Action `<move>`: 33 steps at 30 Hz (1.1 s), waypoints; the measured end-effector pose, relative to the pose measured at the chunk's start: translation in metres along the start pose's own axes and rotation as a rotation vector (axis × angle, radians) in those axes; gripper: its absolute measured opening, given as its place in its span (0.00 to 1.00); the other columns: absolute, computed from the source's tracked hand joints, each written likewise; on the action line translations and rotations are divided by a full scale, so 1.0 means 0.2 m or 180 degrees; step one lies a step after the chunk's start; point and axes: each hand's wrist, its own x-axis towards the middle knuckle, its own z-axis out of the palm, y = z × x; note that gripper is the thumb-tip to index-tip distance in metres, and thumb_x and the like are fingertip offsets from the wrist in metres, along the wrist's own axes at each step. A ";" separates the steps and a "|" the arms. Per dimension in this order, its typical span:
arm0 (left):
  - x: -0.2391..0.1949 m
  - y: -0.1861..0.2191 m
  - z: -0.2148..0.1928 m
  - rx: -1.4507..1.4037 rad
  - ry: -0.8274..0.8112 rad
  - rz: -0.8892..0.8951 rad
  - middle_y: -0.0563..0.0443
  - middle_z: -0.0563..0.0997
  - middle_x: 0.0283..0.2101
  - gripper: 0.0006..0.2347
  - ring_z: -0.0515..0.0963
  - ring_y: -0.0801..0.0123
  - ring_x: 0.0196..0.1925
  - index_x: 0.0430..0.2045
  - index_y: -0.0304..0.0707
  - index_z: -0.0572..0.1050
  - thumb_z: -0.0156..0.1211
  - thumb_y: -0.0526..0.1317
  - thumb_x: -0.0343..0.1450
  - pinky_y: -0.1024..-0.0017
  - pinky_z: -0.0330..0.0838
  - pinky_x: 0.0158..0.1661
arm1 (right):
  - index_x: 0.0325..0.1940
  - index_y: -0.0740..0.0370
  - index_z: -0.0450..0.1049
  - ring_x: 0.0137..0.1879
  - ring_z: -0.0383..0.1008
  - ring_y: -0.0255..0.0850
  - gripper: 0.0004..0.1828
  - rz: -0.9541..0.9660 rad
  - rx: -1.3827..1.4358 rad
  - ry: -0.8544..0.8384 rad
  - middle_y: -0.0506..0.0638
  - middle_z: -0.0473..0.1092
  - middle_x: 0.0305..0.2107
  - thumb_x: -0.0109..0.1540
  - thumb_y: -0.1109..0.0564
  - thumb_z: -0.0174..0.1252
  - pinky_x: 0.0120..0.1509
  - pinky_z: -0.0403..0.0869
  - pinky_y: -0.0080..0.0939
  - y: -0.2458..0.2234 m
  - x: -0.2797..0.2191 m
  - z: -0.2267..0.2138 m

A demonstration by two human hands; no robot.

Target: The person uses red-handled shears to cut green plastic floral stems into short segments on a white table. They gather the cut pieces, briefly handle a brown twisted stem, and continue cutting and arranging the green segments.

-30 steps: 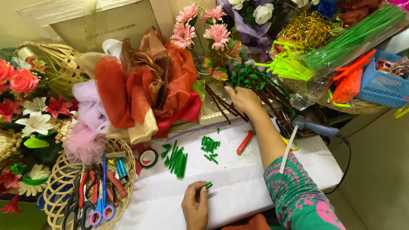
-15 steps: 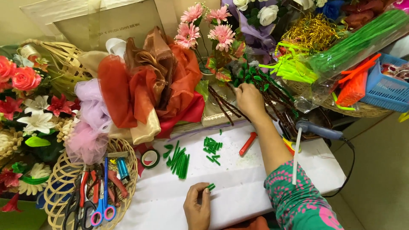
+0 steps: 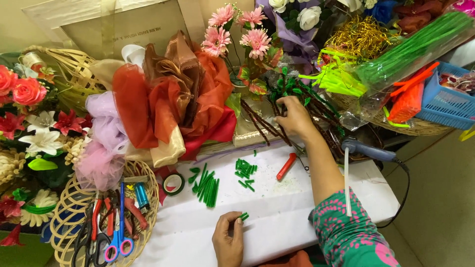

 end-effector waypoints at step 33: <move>-0.01 -0.02 -0.01 -0.0030 -0.0010 0.0010 0.55 0.81 0.32 0.06 0.80 0.71 0.37 0.29 0.39 0.79 0.53 0.36 0.66 0.77 0.72 0.40 | 0.39 0.59 0.76 0.43 0.73 0.58 0.12 0.0059 -0.1524 0.0380 0.56 0.74 0.37 0.58 0.54 0.49 0.40 0.71 0.60 0.16 -0.02 0.11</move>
